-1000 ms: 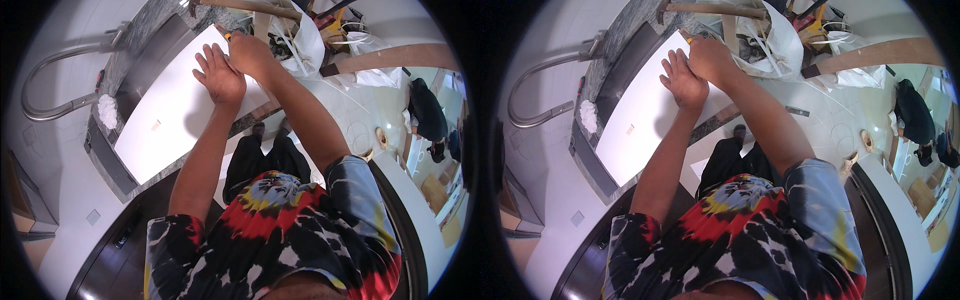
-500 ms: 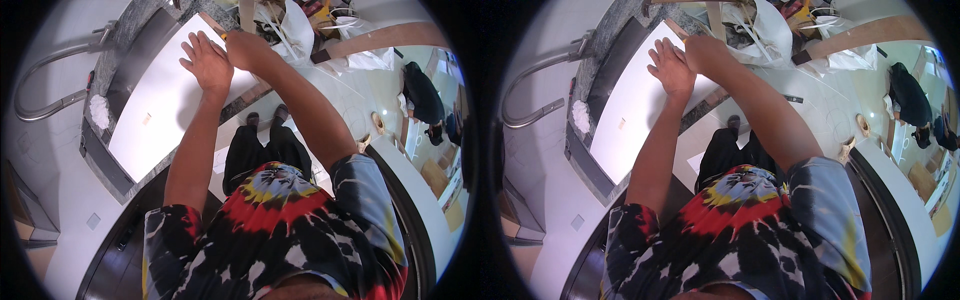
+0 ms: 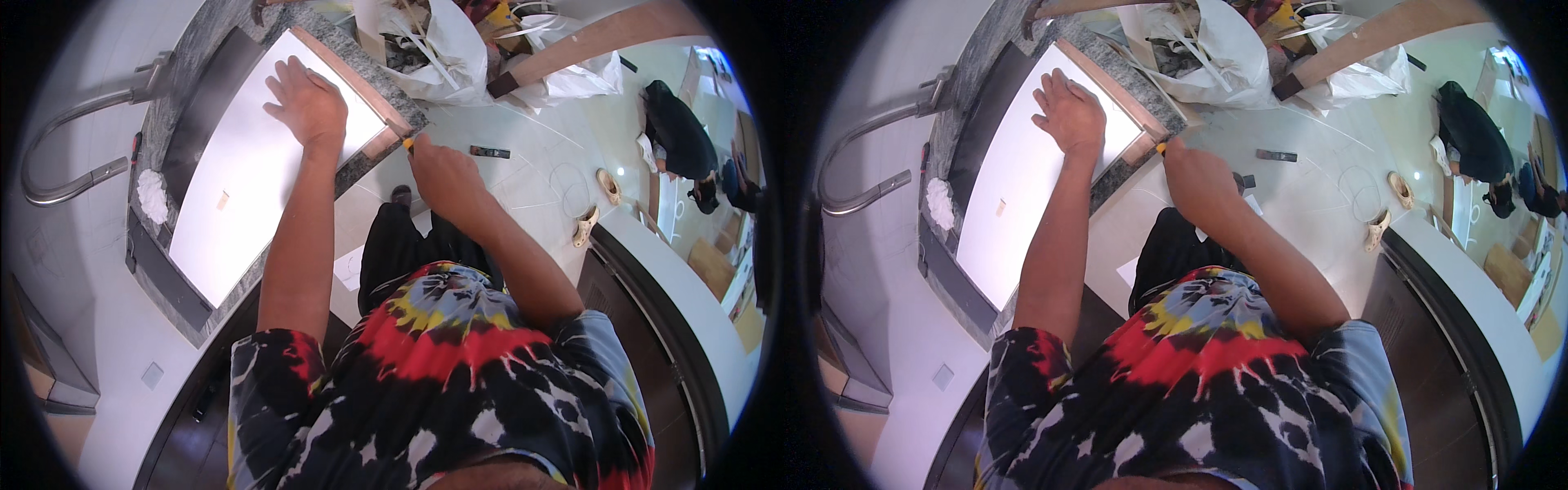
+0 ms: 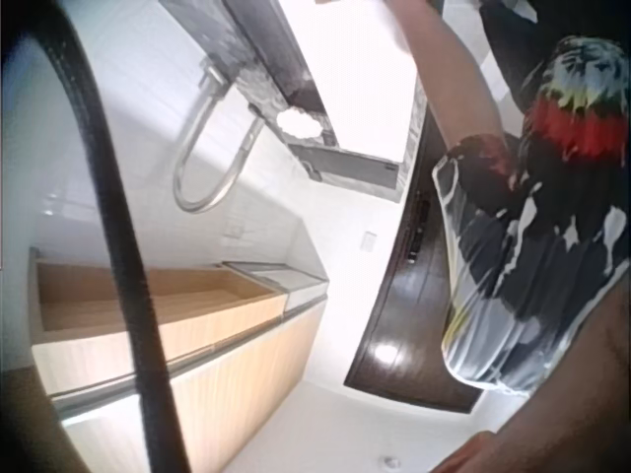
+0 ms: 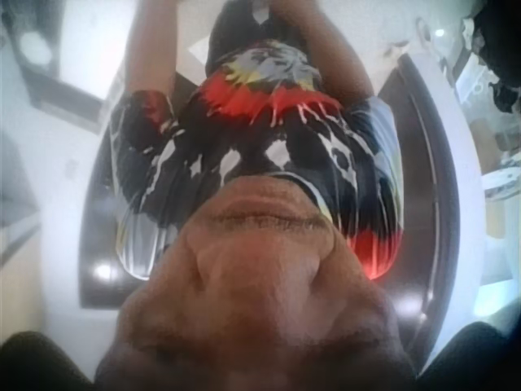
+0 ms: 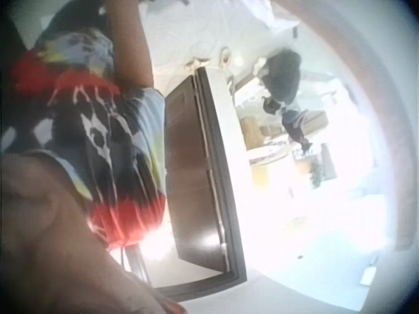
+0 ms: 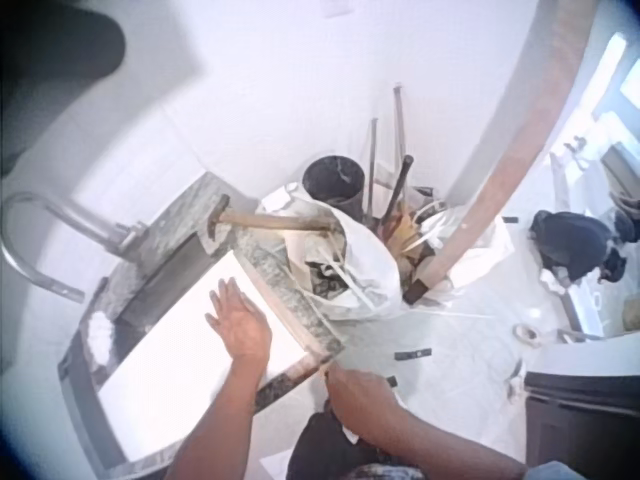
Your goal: The person uses a utility knife to cut a white panel along a marked line, then sands the cut edge with a sanding block. The person flips the panel to work on different edges and continues sanding.
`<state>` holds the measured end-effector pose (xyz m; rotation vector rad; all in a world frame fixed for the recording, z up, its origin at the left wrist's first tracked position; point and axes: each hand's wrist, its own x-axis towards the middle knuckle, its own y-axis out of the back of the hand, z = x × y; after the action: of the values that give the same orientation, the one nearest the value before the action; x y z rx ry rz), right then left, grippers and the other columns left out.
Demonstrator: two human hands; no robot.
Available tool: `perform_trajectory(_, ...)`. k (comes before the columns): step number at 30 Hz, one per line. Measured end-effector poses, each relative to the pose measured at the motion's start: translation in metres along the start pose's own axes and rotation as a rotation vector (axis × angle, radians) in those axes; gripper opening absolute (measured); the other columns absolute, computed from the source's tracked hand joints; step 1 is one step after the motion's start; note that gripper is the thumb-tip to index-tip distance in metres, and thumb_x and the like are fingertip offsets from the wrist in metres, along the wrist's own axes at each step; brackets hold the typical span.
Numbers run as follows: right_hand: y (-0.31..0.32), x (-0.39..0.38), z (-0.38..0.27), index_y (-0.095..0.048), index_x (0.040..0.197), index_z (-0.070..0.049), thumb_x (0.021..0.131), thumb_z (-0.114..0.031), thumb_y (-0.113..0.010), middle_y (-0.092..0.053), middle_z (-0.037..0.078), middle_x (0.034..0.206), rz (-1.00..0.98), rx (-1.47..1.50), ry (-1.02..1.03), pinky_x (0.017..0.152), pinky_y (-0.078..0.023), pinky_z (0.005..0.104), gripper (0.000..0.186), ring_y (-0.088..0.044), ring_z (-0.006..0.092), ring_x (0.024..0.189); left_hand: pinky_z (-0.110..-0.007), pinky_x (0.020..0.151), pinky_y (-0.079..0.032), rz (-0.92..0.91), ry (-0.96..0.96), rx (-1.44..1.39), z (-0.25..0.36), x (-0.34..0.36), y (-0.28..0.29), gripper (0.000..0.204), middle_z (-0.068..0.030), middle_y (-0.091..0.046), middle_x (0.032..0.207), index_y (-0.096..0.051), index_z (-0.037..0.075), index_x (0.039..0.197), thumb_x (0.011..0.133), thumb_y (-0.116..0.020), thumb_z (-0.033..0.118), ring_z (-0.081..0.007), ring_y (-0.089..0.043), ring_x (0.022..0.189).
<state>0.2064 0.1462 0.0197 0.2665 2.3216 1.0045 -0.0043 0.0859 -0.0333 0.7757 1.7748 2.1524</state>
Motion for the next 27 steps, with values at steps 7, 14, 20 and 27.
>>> perform_trajectory(7,-0.012,-0.01,0.009,-0.048,0.096,0.0,0.1,-0.021,-0.051,-0.067,0.023,0.077,0.063,0.068,0.017,0.068,-0.052,0.0533,0.022,-0.067,0.0431,0.075,-0.063,0.094,-0.037,0.134,-0.074,0.095,-0.006,-0.002,-0.009,0.036,-0.0162,-0.047,0.132,-0.049,0.0,0.128,0.095,-0.048,0.013,-0.0416,-0.041,0.13)
perform_trajectory(14,0.017,-0.012,0.002,-0.051,0.1,0.003,0.097,-0.019,-0.053,-0.067,0.026,0.082,0.001,0.137,-0.041,0.072,-0.052,0.0552,0.022,-0.067,0.0461,0.08,-0.067,0.107,-0.027,-0.114,0.04,-0.021,0.003,0.001,0.01,0.046,-0.017,-0.042,0.149,-0.045,0.002,0.142,0.098,-0.044,0.017,-0.0415,-0.034,0.14)
perform_trajectory(20,0.032,0.088,-0.013,-0.052,0.099,0.005,0.099,-0.024,-0.051,-0.065,0.031,0.081,0.272,0.25,0.179,0.077,-0.048,0.0577,0.029,-0.064,0.0501,0.081,-0.067,0.108,-0.024,-0.049,0.037,-0.035,0.001,0.002,-0.006,0.046,-0.018,-0.038,0.15,-0.043,0.001,0.141,0.099,-0.044,0.018,-0.0437,-0.03,0.142)
perform_trajectory(27,0.025,0.182,-0.058,-0.061,0.099,0.008,0.088,-0.021,-0.063,-0.07,0.028,0.089,0.213,0.199,0.205,0.08,-0.056,0.0489,0.031,-0.07,0.0421,0.089,-0.066,0.112,-0.015,-0.077,0.057,-0.109,-0.006,-0.001,-0.006,0.05,-0.0205,-0.036,0.154,-0.04,0.002,0.145,0.099,-0.043,0.02,-0.0461,-0.026,0.144)
